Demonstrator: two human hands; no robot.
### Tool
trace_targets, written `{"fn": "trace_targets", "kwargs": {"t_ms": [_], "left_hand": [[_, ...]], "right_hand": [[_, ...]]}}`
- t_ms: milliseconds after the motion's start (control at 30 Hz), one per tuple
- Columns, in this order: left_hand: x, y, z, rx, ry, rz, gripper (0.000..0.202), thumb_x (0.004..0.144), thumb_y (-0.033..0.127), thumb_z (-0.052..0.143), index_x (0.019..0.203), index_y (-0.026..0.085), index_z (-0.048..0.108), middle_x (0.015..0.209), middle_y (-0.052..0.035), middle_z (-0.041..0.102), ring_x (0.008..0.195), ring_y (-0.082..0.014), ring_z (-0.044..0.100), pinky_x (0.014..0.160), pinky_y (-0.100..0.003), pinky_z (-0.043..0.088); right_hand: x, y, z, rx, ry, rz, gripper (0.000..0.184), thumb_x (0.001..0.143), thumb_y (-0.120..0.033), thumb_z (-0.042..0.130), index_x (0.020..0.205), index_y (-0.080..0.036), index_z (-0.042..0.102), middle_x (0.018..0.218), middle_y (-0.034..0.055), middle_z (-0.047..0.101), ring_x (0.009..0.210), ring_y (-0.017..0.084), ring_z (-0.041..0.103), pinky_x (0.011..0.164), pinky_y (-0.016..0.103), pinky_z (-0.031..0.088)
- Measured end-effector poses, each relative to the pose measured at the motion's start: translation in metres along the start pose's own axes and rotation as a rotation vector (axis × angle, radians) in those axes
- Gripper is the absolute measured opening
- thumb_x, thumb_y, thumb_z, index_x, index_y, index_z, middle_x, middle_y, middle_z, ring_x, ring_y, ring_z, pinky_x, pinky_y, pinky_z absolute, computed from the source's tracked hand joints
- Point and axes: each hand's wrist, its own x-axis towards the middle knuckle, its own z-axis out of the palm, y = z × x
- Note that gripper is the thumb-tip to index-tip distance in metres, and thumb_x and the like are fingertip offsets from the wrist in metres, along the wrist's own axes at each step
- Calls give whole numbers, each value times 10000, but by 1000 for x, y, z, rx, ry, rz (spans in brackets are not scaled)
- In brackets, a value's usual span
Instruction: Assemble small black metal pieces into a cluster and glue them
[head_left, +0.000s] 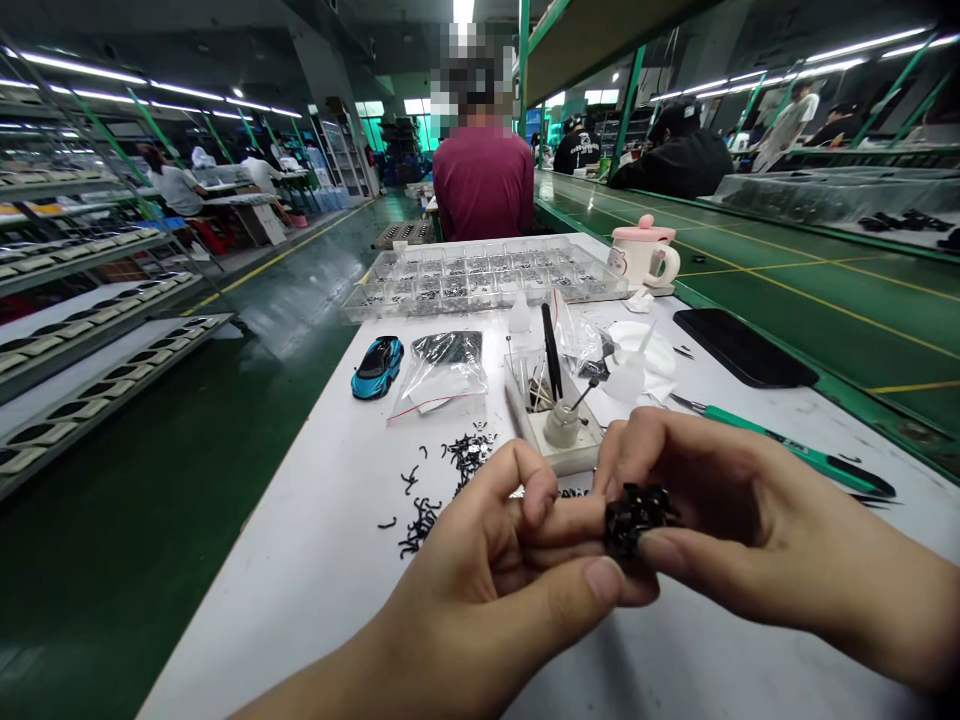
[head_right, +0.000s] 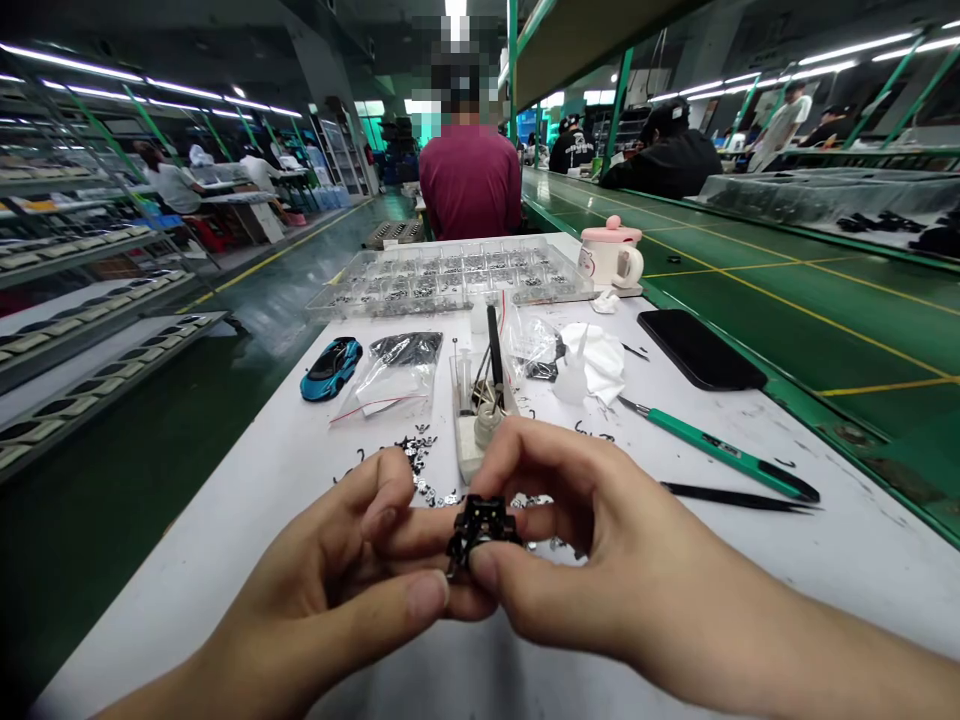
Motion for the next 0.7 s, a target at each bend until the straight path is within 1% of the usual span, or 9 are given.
{"fn": "trace_targets", "kwargs": {"t_ms": [100, 167, 300, 367, 433, 533, 633, 667, 700], "left_hand": [[-1, 0, 0, 4, 7, 4, 342, 919, 12, 539, 780, 204, 292, 967, 27, 690, 961, -63, 641, 884, -206, 464], [-2, -1, -1, 1, 17, -2, 337, 913, 26, 557, 779, 204, 305, 946, 29, 679, 959, -71, 641, 874, -206, 470], [-4, -4, -2, -12, 66, -17, 335, 886, 70, 624, 770, 198, 337, 865, 49, 619, 915, -72, 635, 843, -195, 475], [-5, -5, -2, -23, 65, -10, 333, 880, 56, 623, 767, 196, 343, 842, 56, 590, 918, -70, 630, 874, -208, 480], [-5, -5, -1, -42, 57, 4, 324, 882, 28, 601, 763, 192, 348, 847, 56, 581, 938, -71, 626, 939, -251, 481], [-6, -3, 3, -68, 91, 0, 316, 881, -10, 575, 753, 183, 360, 863, 45, 587, 960, -80, 626, 1003, -319, 470], [-7, -2, 6, -73, 124, -24, 308, 877, -5, 581, 748, 181, 372, 889, 24, 599, 1003, -116, 632, 971, -303, 486], [-8, -2, 6, -67, 126, -25, 307, 877, 3, 585, 749, 182, 371, 907, 16, 605, 1025, -134, 632, 959, -295, 490], [-8, -2, 7, -57, 126, -22, 308, 876, 10, 588, 751, 184, 367, 927, 8, 612, 1046, -150, 630, 952, -292, 492]], "right_hand": [[0, 0, 0, 39, -4, 4, 186, 861, -165, 639, 930, -259, 494, 923, 7, 586, 820, 154, 609, 650, 243, 513], [-1, -1, 0, 38, 31, 5, 190, 841, -174, 667, 919, -247, 510, 925, 22, 573, 838, 170, 603, 660, 259, 523], [-1, -1, -1, -3, 90, -38, 176, 816, -198, 712, 882, -239, 554, 920, 29, 583, 864, 188, 594, 698, 284, 527], [-1, -1, -1, -8, 90, -46, 162, 824, -216, 711, 884, -250, 565, 923, 21, 588, 871, 183, 595, 721, 284, 527], [-1, -1, 2, -3, 78, -40, 152, 833, -225, 705, 887, -260, 567, 935, 15, 591, 898, 183, 594, 739, 280, 527], [-3, -1, 9, 23, 113, -20, 131, 844, -200, 672, 873, -269, 564, 937, 7, 580, 891, 178, 593, 714, 265, 531], [-5, -2, 14, 28, 210, -28, 161, 834, -148, 634, 869, -289, 564, 913, -15, 558, 823, 153, 584, 659, 233, 529], [-5, -2, 14, 24, 227, -35, 174, 831, -137, 628, 873, -294, 565, 909, -19, 553, 813, 149, 582, 652, 226, 529], [-6, -2, 14, 19, 212, -38, 180, 832, -132, 626, 880, -295, 569, 910, -19, 552, 815, 147, 587, 653, 222, 532]]}}
